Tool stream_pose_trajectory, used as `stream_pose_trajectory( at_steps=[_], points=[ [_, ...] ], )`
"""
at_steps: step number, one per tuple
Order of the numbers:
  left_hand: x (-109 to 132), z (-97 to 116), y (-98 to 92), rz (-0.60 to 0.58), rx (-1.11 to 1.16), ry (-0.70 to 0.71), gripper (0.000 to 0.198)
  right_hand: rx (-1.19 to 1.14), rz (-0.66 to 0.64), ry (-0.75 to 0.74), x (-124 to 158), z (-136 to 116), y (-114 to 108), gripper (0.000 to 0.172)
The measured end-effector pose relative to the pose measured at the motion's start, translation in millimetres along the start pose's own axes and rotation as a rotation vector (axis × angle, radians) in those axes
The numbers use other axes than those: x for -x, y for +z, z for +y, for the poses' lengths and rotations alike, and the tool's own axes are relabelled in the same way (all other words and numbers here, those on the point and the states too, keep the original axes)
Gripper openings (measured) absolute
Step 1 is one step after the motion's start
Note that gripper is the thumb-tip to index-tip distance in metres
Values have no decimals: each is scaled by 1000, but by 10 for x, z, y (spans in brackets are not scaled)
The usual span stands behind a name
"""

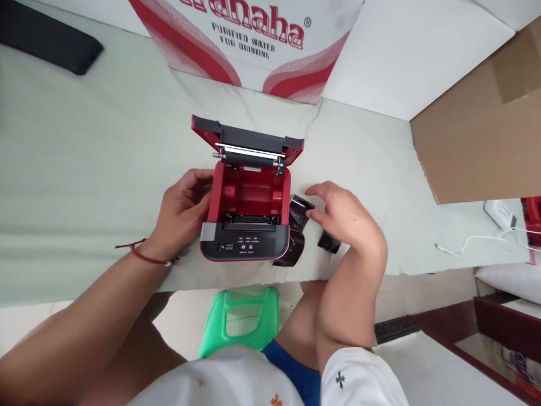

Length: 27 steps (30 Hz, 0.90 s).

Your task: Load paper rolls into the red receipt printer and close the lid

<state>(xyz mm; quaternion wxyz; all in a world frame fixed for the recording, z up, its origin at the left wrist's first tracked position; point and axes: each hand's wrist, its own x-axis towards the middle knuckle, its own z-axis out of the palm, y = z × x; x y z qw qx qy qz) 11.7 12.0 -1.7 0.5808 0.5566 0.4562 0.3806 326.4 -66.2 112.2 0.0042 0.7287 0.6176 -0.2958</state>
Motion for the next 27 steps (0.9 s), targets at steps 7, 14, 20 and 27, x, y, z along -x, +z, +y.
stream_pose_trajectory(
  at_steps=[7, 14, 20, 27],
  points=[
    [-12, -15, 20, -26, -10, 45, 33, -25, -195, -194, -34, -69, -7, 30],
    [0, -31, 14, -64, -5, 85, 31, -218, -189, -770, 607, -189, -490, 26],
    [-7, -87, 35, -58, 6, 125, 31, -27, 172, -406, 346, -960, -90, 30],
    [-21, -141, 49, -74, 58, 137, 31, 347, 147, -109, 8, -1259, 192, 36]
  ],
)
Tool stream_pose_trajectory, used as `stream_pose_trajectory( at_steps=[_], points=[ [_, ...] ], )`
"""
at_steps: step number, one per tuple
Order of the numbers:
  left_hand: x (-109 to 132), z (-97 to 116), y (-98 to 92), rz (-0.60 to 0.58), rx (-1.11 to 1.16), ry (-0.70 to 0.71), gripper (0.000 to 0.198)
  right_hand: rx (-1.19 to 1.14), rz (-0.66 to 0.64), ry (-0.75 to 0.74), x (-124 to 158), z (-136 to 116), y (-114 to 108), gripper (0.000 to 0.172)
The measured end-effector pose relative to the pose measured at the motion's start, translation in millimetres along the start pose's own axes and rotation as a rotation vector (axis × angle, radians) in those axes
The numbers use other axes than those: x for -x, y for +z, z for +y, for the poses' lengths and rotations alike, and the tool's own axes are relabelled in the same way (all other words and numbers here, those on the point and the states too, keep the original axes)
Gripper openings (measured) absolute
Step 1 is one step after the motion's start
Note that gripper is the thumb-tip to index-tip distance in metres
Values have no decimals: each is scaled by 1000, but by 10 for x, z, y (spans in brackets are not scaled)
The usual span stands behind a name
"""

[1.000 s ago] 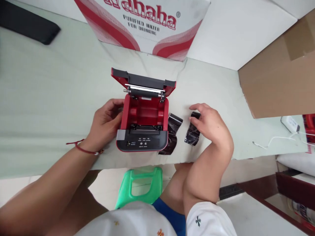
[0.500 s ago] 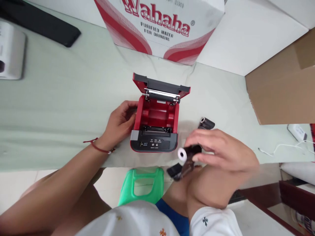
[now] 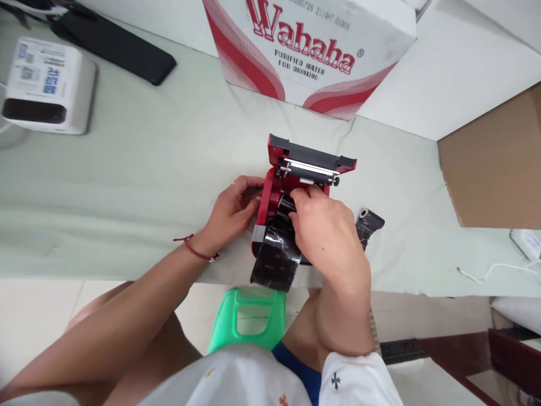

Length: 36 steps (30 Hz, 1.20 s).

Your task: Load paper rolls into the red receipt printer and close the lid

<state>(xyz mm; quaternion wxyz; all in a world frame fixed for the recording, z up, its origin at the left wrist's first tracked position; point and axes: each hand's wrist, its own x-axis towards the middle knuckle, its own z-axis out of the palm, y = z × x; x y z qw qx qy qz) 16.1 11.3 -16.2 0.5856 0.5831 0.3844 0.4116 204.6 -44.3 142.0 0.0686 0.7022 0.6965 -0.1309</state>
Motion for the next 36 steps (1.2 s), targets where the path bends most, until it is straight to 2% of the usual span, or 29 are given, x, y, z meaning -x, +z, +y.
stream_pose_trajectory(
  at_steps=[4, 7, 10, 12, 14, 16, 18, 20, 22, 24, 27, 30, 33, 36],
  points=[
    [0, 30, 13, -6, 48, -27, 29, -15, -22, 25, -151, 3, 36, 44],
    [-4, 82, 20, 3, 55, -35, 29, -25, -45, 15, -191, 40, 51, 39],
    [-21, 183, -1, 12, 33, -2, 32, -253, 0, -192, -34, 108, -20, 32],
    [-39, 281, -29, 16, 9, 66, 40, -469, 135, -299, 149, 152, -109, 26],
    [-57, 393, -52, 1, 1, 145, 52, -588, 385, -222, 308, 188, -185, 21],
    [-67, 500, -54, -3, 24, 189, 59, -537, 617, -76, 371, 226, -211, 23],
    [-69, 578, -30, 12, 54, 179, 63, -390, 703, -43, 328, 276, -186, 36],
    [-71, 612, 14, 36, 71, 154, 69, -275, 639, -89, 235, 329, -143, 49],
    [-78, 610, 58, 60, 83, 163, 71, -227, 544, -98, 174, 364, -123, 53],
    [-90, 598, 87, 81, 126, 225, 64, -224, 476, -79, 192, 371, -142, 50],
    [-87, 631, 94, 146, 201, 330, 52, -294, 474, -111, 348, 355, -213, 38],
    [-39, 722, 80, 182, 139, 366, 56, -348, 358, -155, 520, 339, -257, 32],
    [34, 763, 74, 114, 20, 352, 71, -303, 220, -166, 598, 326, -247, 37],
    [96, 690, 86, 16, -55, 331, 83, -231, 199, -194, 602, 312, -214, 40]
  ],
)
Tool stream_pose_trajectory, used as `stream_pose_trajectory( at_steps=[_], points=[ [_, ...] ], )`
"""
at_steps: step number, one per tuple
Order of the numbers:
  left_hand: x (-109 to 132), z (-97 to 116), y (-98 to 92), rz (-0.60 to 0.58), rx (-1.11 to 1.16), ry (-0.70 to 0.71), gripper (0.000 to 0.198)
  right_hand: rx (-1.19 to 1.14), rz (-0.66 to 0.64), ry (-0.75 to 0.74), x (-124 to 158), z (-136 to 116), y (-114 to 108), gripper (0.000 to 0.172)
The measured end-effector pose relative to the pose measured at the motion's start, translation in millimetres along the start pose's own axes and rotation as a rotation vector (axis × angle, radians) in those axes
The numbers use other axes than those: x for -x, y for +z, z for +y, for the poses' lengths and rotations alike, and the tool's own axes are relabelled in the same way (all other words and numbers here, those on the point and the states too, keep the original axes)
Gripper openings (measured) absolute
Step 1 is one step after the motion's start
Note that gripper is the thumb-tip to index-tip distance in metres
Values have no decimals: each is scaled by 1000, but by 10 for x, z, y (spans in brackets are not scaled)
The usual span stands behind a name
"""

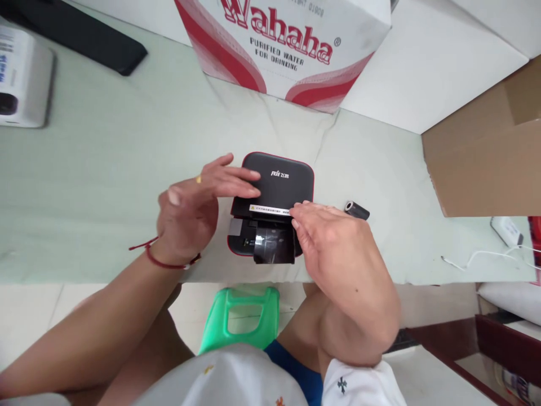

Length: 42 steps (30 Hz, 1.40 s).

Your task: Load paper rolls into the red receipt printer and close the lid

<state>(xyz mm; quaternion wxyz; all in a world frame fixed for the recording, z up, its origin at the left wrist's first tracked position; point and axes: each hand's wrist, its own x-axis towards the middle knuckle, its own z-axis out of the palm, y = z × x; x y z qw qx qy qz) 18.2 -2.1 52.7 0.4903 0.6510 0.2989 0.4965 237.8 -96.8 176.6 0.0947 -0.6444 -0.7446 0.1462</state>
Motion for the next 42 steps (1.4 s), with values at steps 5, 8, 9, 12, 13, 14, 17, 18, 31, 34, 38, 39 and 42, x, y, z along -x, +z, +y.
stream_pose_trajectory(
  at_steps=[5, 8, 9, 12, 13, 14, 17, 18, 31, 34, 38, 39, 42],
  points=[
    [94, -141, 14, -14, 30, -2, 70, 85, -20, -45, -6, 9, 41, 43],
    [70, -166, -19, -60, 28, 32, 67, 118, -5, -66, -10, 5, 60, 40],
    [52, -165, -37, -82, 26, 46, 64, 129, -3, -62, -16, -1, 67, 40],
    [0, -153, -106, -167, 28, 55, 48, 160, -25, -28, -42, -19, 85, 42],
    [-9, -149, -131, -196, 40, 40, 42, 160, -24, -15, -50, -22, 87, 42],
    [-13, -147, -155, -222, 57, 18, 38, 149, -15, -1, -54, -21, 84, 41],
    [-4, -155, -210, -277, 110, -32, 35, 65, 24, 13, -24, -13, 37, 36],
    [0, -165, -220, -283, 122, -23, 37, 27, 24, -8, 4, -14, 7, 33],
    [88, -701, -255, -389, 268, 8, 119, -63, -315, -260, 225, -56, -127, 34],
    [165, -780, -251, -386, 337, -65, 121, -67, -320, -238, 216, -54, -144, 34],
    [209, -796, -226, -397, 387, -93, 114, -48, -308, -216, 114, -104, -117, 29],
    [209, -786, -213, -400, 401, -94, 111, -26, -288, -185, 54, -114, -81, 28],
    [210, -748, -171, -399, 424, -101, 105, 81, -173, 2, -205, -116, 102, 30]
  ],
)
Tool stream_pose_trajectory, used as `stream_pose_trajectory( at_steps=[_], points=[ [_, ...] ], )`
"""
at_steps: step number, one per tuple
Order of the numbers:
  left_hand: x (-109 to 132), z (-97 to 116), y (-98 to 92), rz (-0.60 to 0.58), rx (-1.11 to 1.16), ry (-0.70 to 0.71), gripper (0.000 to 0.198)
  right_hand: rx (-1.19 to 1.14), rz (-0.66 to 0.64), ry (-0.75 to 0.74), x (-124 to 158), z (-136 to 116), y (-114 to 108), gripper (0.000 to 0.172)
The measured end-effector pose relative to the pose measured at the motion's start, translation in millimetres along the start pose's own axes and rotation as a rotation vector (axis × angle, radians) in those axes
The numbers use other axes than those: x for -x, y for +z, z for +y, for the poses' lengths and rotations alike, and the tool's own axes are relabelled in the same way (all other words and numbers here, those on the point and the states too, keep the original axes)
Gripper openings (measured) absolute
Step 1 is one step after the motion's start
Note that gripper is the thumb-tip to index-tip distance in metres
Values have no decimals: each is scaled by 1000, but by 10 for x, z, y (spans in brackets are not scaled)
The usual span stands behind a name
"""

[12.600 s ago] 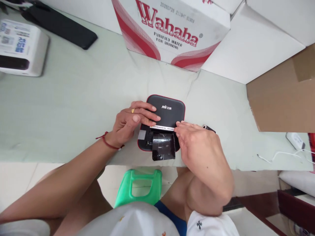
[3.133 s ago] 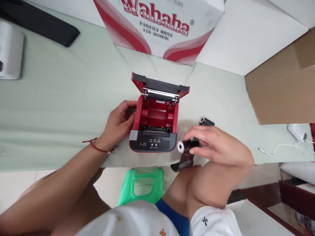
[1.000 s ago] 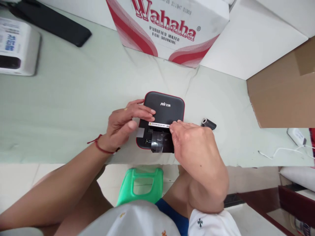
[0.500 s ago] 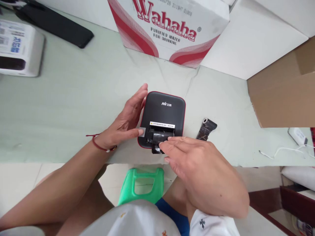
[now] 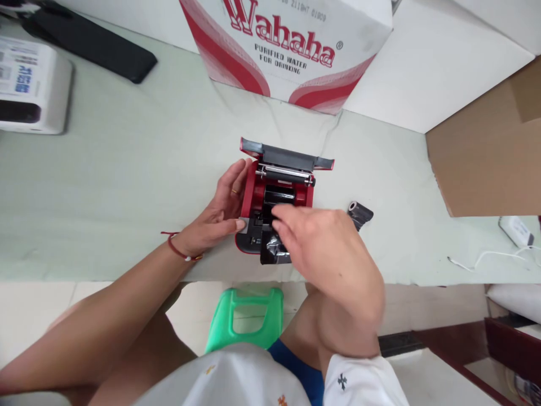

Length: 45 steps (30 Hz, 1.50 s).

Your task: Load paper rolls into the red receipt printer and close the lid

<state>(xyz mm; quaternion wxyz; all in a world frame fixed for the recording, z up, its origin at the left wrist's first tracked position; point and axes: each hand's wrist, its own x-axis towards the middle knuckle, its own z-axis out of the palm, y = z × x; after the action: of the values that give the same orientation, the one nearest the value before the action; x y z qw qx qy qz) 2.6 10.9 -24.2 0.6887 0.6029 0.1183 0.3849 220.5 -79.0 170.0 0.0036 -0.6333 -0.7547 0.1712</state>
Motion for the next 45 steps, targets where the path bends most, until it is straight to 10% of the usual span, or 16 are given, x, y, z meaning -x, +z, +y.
stream_pose_trajectory(
  at_steps=[13, 22, 28, 31, 45],
  points=[
    [52, 82, 83, 41, 11, -88, 99, 341, -223, 256, -691, -46, 236, 32],
    [19, 55, 74, 65, 36, -35, 97, -266, 160, 44, 219, 395, -251, 30],
    [-149, -43, 11, 698, -75, -16, 17, -195, 147, 390, 250, 903, -146, 37],
    [-255, 2, 5, 921, -156, -5, 18, -153, -58, 414, -15, 1016, 71, 33],
    [-254, 98, 67, 802, -344, -250, 25, -50, -139, 624, 65, 1535, 290, 35]
  ],
)
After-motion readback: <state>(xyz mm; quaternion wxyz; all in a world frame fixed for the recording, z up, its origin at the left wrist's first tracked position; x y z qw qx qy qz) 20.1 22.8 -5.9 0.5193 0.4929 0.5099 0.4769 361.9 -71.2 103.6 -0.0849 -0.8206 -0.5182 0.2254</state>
